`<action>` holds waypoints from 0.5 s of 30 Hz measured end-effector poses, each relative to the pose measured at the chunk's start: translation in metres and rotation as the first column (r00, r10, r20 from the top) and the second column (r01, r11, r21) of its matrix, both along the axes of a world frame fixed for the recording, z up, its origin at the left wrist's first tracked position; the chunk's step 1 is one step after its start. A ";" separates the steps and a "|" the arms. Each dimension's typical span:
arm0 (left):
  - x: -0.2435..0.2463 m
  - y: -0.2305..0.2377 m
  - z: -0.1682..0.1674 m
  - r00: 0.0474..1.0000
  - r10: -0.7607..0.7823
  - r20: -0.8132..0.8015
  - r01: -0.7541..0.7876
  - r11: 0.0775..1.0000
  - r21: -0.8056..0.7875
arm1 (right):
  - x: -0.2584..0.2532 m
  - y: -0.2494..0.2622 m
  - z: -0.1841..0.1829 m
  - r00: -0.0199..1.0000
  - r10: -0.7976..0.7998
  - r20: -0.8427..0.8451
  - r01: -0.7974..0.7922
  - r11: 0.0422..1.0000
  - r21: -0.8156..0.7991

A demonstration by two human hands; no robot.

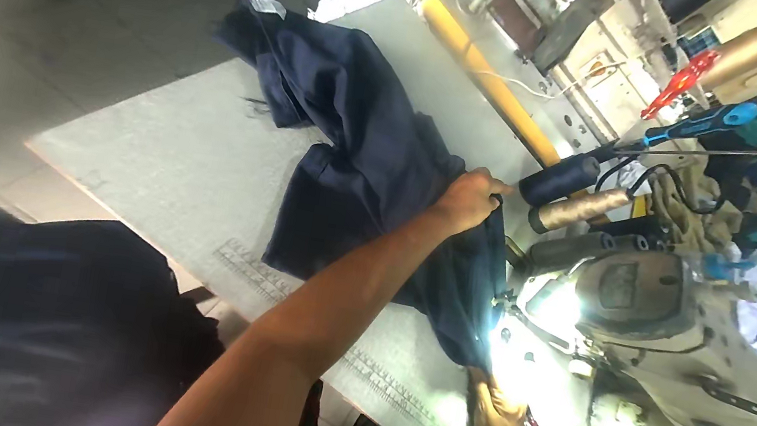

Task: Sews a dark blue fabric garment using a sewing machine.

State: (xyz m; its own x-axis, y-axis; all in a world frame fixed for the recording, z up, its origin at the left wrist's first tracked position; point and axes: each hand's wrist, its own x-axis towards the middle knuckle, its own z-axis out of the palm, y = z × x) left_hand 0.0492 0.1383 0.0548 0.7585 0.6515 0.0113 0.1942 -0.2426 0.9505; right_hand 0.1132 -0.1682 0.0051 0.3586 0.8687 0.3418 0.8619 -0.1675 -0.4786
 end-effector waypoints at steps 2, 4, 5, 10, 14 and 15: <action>0.001 0.001 0.001 0.999 0.017 -0.045 -0.017 1.000 0.007 | 0.000 0.000 -0.001 1.000 -0.002 -0.011 0.002 1.000 0.004; 0.005 0.000 0.003 0.992 0.031 -0.125 -0.025 0.999 0.043 | -0.001 0.000 0.000 1.000 -0.018 -0.020 0.018 1.000 -0.005; 0.008 -0.001 0.003 0.986 0.038 -0.162 -0.027 0.997 0.068 | -0.001 0.000 -0.001 0.999 -0.026 -0.019 0.026 1.000 -0.008; 0.022 -0.006 0.003 0.941 0.058 -0.334 0.002 0.984 0.177 | -0.001 0.000 -0.001 1.000 -0.015 -0.016 0.015 1.000 0.005; 0.027 -0.007 0.003 0.915 0.058 -0.400 0.034 0.975 0.219 | -0.002 0.001 0.000 0.999 -0.033 0.002 0.033 0.999 0.000; 0.025 -0.010 0.004 0.912 0.075 -0.403 0.028 0.970 0.243 | -0.002 0.001 0.000 1.000 -0.031 -0.002 0.031 1.000 0.001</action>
State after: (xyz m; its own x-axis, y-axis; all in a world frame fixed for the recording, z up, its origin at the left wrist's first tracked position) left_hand 0.0745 0.1286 0.0590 0.7145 0.6860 -0.1374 0.5592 -0.4418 0.7016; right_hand 0.1116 -0.1672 0.0047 0.3860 0.8569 0.3418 0.8553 -0.1935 -0.4807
